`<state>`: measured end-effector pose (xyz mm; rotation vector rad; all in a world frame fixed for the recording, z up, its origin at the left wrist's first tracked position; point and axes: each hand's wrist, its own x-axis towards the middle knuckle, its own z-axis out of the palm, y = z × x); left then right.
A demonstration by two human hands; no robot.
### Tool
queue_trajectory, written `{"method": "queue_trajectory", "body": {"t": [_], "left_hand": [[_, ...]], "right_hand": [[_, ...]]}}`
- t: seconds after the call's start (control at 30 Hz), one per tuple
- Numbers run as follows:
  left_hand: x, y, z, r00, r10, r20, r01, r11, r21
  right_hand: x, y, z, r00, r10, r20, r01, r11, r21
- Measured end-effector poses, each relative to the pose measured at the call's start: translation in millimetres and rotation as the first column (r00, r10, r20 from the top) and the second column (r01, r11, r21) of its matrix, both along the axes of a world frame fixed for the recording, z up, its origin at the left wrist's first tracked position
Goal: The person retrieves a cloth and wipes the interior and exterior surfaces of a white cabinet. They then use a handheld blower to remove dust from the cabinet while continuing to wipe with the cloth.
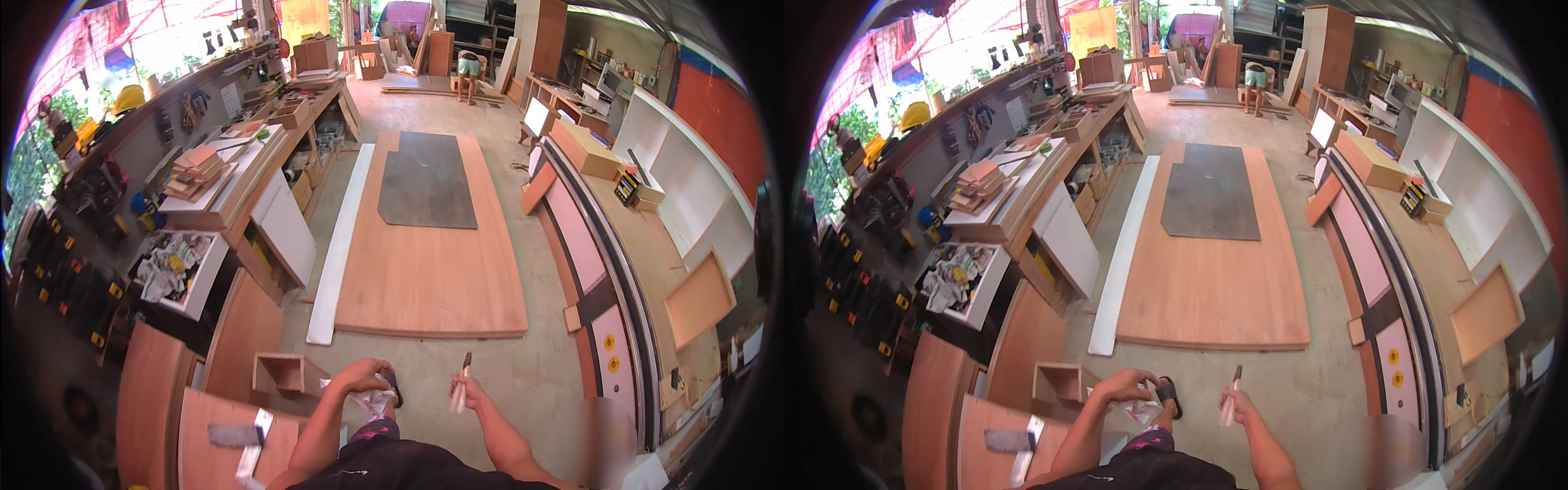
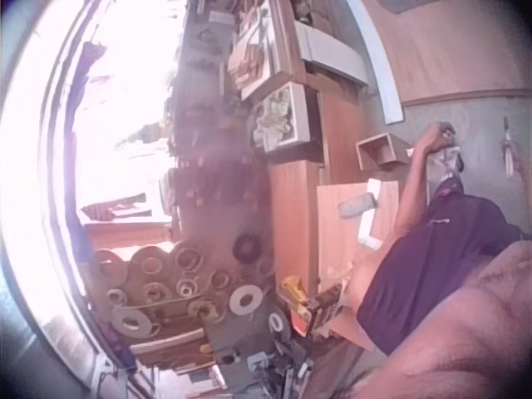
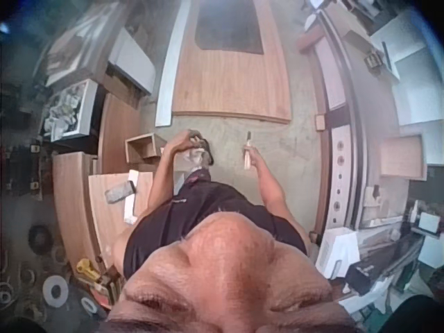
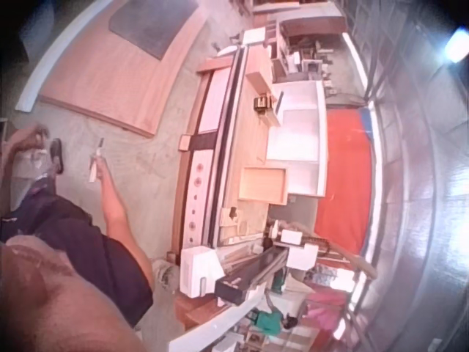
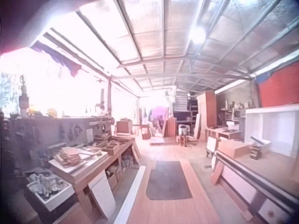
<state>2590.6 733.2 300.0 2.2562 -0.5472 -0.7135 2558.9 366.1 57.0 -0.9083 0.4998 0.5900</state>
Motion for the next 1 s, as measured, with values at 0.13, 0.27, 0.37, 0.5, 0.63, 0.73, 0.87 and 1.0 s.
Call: {"method": "queue_trajectory", "body": {"t": [0.13,0.27,0.37,0.5,0.63,0.73,0.87,1.0], "left_hand": [[137.1,3.6,-21.8,0.985,0.02,-0.169,-0.028,0.999,-0.041],[272.4,-9.5,-42.8,0.947,0.006,-0.322,-0.047,0.992,-0.119],[361.9,-17.5,-21.8,0.93,-0.171,-0.326,0.07,0.951,-0.301],[471.6,-17.8,-17.3,0.815,-0.3,-0.496,0.09,0.911,-0.403],[589.0,-7.9,-42.1,0.79,-0.197,-0.58,-0.138,0.865,-0.482],[682.7,15.8,-51.3,0.919,0.006,-0.395,-0.238,0.806,-0.542],[804.7,56.7,-15.9,0.47,0.066,-0.88,-0.739,0.574,-0.352],[901.0,90.7,38.8,0.358,0.01,-0.934,-0.878,0.343,-0.333]], "right_hand": [[157.1,90.3,94.4,0.956,-0.292,0.019,0.262,0.883,0.388],[281.9,122.4,155.0,0.953,-0.298,0.06,0.232,0.839,0.493],[366.0,138.7,195.4,0.922,-0.384,0.054,0.294,0.783,0.548],[483.2,154.0,208.7,0.9,-0.431,0.061,0.314,0.739,0.596],[618.6,172.5,175.3,0.919,-0.395,0.008,0.284,0.674,0.681],[736.9,191.4,162.3,0.963,-0.255,0.091,0.099,0.645,0.758],[886.6,237.2,191.8,0.986,-0.115,0.118,0.014,0.771,0.637],[1017.4,276.4,257.7,0.949,0.118,0.292,-0.265,0.799,0.54]]}}
